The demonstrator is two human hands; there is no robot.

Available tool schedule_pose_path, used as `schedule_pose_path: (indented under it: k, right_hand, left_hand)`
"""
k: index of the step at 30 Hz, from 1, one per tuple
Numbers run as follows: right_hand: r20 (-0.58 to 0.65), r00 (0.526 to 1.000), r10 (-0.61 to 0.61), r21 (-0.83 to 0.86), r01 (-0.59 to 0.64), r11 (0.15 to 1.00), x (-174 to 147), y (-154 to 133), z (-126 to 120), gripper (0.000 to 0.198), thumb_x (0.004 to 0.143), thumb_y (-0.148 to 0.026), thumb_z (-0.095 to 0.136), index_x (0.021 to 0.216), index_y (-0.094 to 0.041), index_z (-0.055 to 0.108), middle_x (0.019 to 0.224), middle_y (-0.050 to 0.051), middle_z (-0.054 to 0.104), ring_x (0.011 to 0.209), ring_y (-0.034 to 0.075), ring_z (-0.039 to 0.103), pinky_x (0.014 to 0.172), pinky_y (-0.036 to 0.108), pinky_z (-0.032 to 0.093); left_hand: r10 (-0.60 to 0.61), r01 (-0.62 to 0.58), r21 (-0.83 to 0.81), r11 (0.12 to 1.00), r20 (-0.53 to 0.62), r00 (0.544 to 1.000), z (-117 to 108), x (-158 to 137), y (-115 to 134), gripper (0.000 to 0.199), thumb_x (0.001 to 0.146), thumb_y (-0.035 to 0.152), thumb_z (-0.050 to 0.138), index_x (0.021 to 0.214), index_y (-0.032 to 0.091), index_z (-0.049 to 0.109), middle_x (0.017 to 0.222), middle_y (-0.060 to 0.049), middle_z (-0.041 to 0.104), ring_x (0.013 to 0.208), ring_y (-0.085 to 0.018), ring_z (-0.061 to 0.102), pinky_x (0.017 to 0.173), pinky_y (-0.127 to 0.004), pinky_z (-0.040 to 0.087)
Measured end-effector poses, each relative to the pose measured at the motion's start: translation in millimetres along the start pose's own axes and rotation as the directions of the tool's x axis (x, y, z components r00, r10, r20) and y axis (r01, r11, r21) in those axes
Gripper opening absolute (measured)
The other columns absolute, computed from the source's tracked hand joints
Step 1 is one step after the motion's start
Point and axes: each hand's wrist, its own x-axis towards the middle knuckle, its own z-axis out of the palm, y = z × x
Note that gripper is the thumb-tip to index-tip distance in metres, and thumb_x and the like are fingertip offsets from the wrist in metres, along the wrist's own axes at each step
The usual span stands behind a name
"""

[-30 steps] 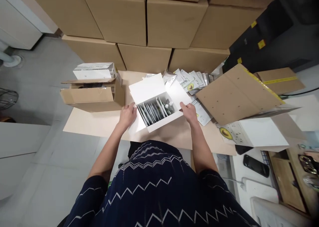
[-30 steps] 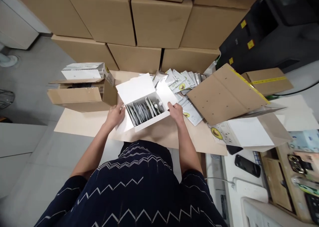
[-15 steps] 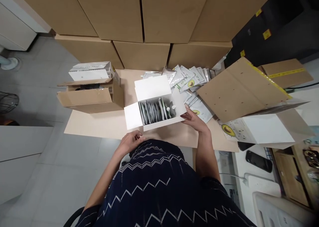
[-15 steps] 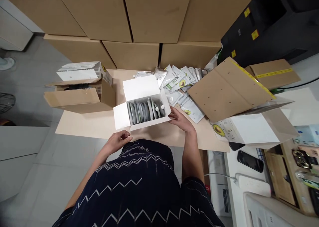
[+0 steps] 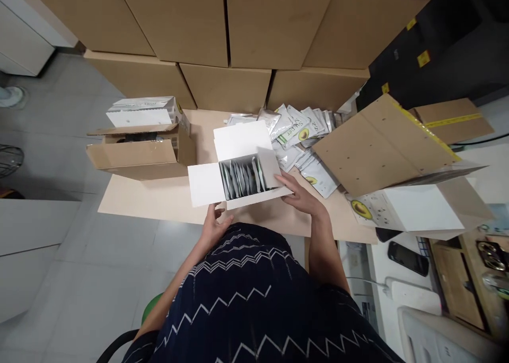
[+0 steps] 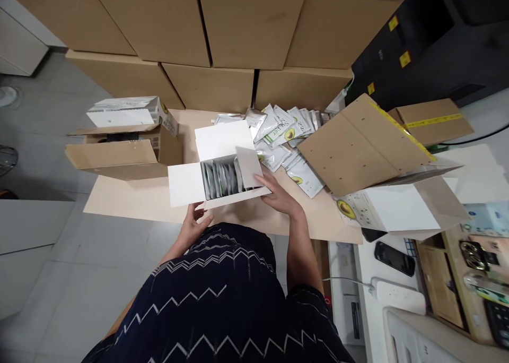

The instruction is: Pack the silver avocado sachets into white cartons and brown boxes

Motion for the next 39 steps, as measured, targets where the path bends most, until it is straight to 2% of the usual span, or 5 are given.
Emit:
schedule_pose_path:
  k: [5,10,17,31,39]
  right_hand:
    - [-0.002,1.0,-0.005,-0.084,0.005,0.996,12.1,8.8,6.7,0.066,0.084,-0.047,0.07,0.147,-0.037,0.05,0.159,0.004,0.03,0.15,0.031,0.027,0.123,0.049,0.027]
    - [-0.014,1.0,0.021,-0.069,-0.022,0.997,17.0,17.5,4.1,0.068,0.079,-0.056,0.074,0.142,-0.037,0.056,0.152,0.006,0.038,0.146,0.031,0.034,0.123,0.049,0.028]
    - [-0.029,0.997,0.068,0.01,-0.068,0.998,18.9,16.9,2.2,0.064,0.078,-0.052,0.076,0.138,-0.036,0.06,0.149,0.006,0.04,0.144,0.03,0.037,0.121,0.046,0.033]
    - [-0.376,0.923,0.086,0.1,-0.051,0.994,43.0,14.9,19.3,0.05,0.075,-0.053,0.074,0.116,-0.025,0.067,0.143,0.01,0.048,0.127,0.03,0.052,0.101,0.046,0.05]
    - [-0.331,0.931,0.154,0.226,-0.08,0.971,51.0,13.7,23.3,0.11,0.072,-0.053,0.077,0.16,-0.025,0.018,0.157,0.017,0.037,0.135,0.033,0.048,0.11,0.054,0.042]
  left_hand:
    - [0.28,-0.257,0.189,0.948,-0.109,0.954,6.3,6.2,9.0,0.059,0.08,0.047,0.072,0.129,0.023,0.049,0.127,-0.012,0.051,0.125,-0.028,0.051,0.105,-0.049,0.045]
    - [0.542,-0.509,0.395,0.764,0.033,0.84,-10.2,30.1,19.8,0.081,0.083,0.049,0.071,0.152,0.029,0.035,0.153,-0.017,0.027,0.143,-0.035,0.033,0.111,-0.055,0.037]
    - [0.547,-0.533,0.634,0.56,0.201,0.813,-19.2,50.7,40.0,0.068,0.076,0.059,0.075,0.138,0.035,0.059,0.153,-0.015,0.029,0.141,-0.044,0.029,0.109,-0.063,0.031]
    - [0.503,-0.453,0.31,0.836,-0.102,0.859,4.3,62.2,38.1,0.032,0.087,0.049,0.067,0.11,0.027,0.07,0.134,-0.011,0.043,0.135,-0.03,0.04,0.112,-0.053,0.036]
    - [0.253,-0.252,0.041,0.967,-0.027,0.967,-2.3,100.6,32.9,0.121,0.066,0.052,0.085,0.159,0.029,0.012,0.162,-0.018,0.021,0.15,-0.037,0.023,0.12,-0.059,0.023]
